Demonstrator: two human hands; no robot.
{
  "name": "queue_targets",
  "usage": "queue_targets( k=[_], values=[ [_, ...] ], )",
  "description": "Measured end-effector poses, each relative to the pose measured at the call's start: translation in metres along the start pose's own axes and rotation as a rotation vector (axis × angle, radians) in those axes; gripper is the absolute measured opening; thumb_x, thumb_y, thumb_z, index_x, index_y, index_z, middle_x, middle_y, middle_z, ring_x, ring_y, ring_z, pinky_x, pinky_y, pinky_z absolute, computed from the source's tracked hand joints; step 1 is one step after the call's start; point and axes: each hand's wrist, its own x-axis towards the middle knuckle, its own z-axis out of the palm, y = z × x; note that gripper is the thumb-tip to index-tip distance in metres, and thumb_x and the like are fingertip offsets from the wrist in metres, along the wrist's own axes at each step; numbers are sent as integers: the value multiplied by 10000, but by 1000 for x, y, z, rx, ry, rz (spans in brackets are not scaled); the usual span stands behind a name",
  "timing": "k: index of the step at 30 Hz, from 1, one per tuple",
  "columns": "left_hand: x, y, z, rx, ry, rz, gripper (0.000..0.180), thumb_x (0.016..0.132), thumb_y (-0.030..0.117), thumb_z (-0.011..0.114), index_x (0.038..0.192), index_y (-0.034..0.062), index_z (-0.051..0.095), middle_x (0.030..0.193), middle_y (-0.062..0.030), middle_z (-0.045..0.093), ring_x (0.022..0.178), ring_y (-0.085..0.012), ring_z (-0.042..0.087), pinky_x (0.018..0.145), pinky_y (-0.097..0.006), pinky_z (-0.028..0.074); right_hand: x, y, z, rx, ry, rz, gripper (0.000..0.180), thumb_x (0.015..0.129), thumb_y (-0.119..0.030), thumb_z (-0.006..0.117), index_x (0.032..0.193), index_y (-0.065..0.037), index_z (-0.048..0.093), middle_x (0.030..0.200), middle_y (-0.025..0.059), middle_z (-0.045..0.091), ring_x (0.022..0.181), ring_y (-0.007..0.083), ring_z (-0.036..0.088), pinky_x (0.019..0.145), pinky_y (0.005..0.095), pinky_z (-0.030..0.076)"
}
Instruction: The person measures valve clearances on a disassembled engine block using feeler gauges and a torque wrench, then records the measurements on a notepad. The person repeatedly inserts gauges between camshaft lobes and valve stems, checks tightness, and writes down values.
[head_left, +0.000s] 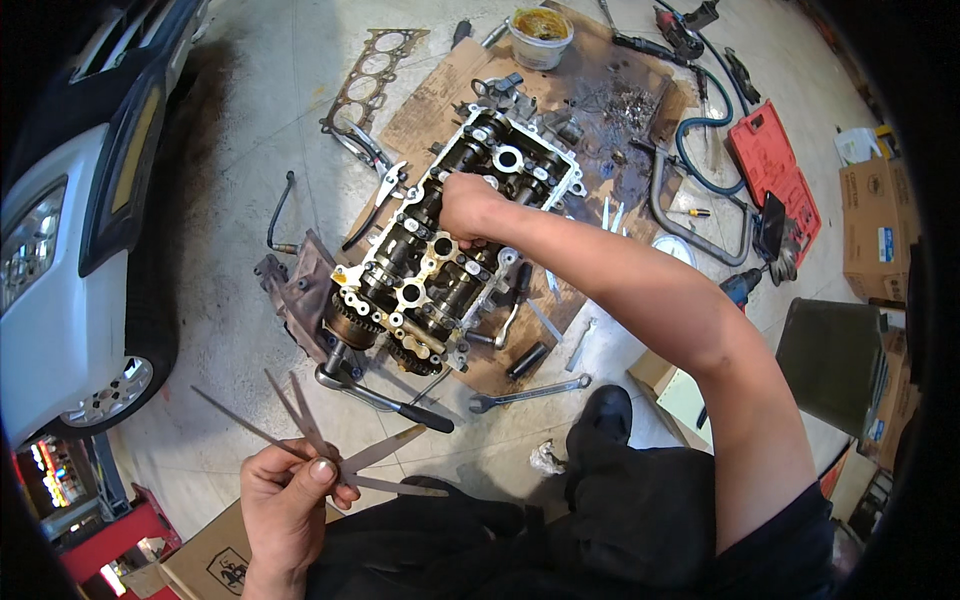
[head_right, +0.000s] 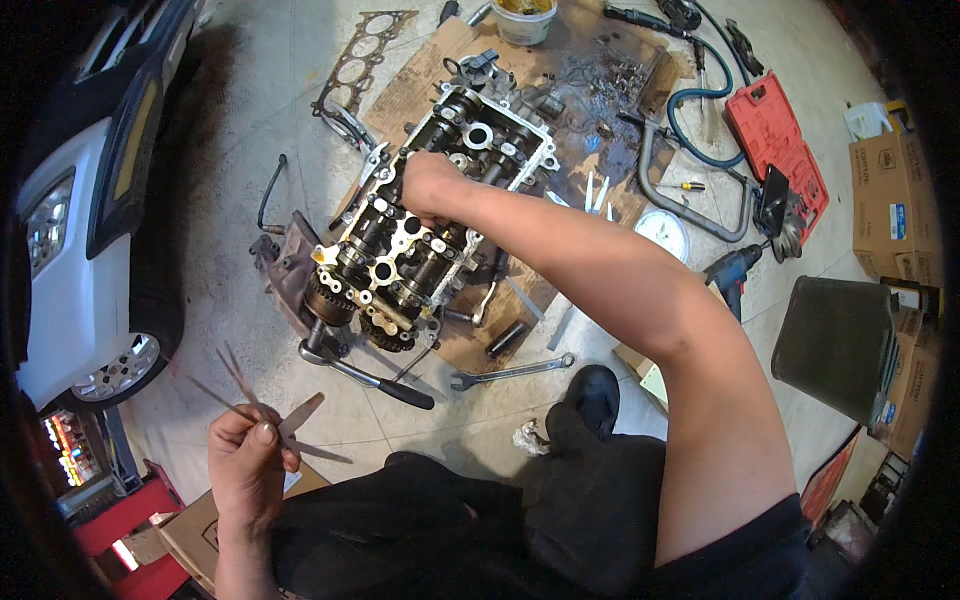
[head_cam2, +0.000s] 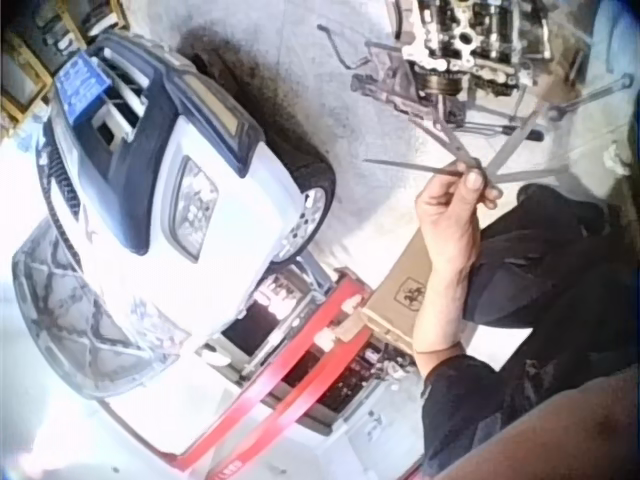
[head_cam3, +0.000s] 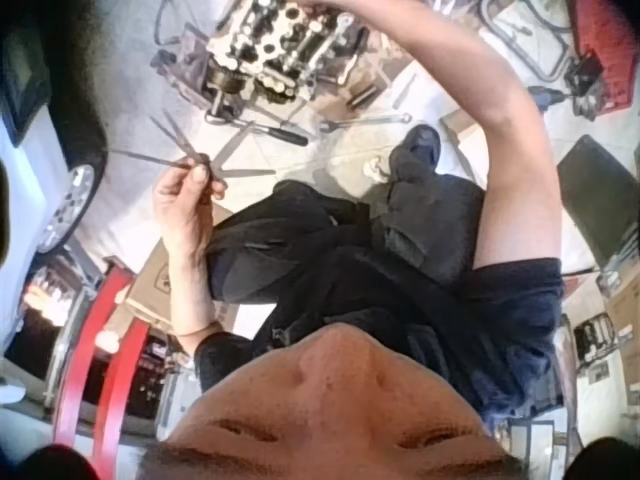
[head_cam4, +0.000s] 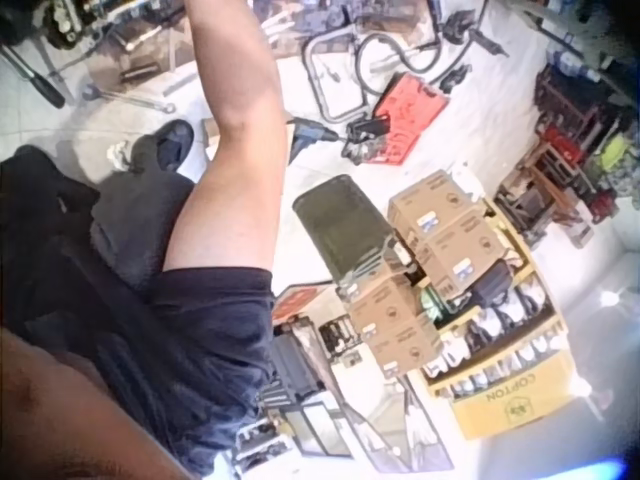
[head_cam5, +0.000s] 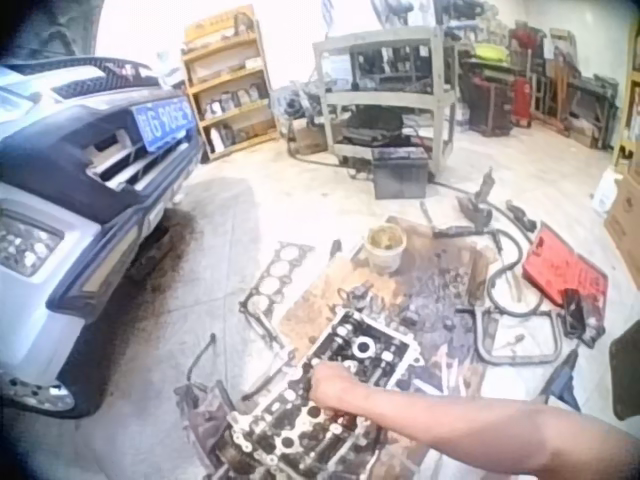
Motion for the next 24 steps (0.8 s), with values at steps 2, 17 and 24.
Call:
queue_targets(
  k=[2, 17, 24],
  values=[
    [-2, -1, -3, 14, 17, 3, 128, 837, 32, 672, 885, -63, 599, 755, -151, 627, 586, -213, 644, 516, -281, 532, -4, -4, 1, 45, 6, 29, 69, 658, 1, 748, 608, -7, 701, 637, 139, 674, 603, 216, 688, 610, 320, 556],
    [-3, -11, -16, 170, 56, 22, 187, 880, 161, 663, 942, 23, 553, 722, -56, 588, 520, -128, 556, 460, -214, 425, -11, 5, 0, -22, 151, -177, 237, 572, -15, 752, 806, 9, 719, 930, 195, 690, 889, 306, 680, 771, 358, 547],
    [4, -12, -17, 58, 99, 12, 165, 847, 74, 678, 911, -35, 571, 818, -107, 603, 536, -167, 619, 504, -275, 538, -9, 8, 2, 28, 126, -136, 279, 597, -25, 757, 868, 25, 711, 943, 213, 683, 915, 314, 674, 789, 361, 544]
  ],
)
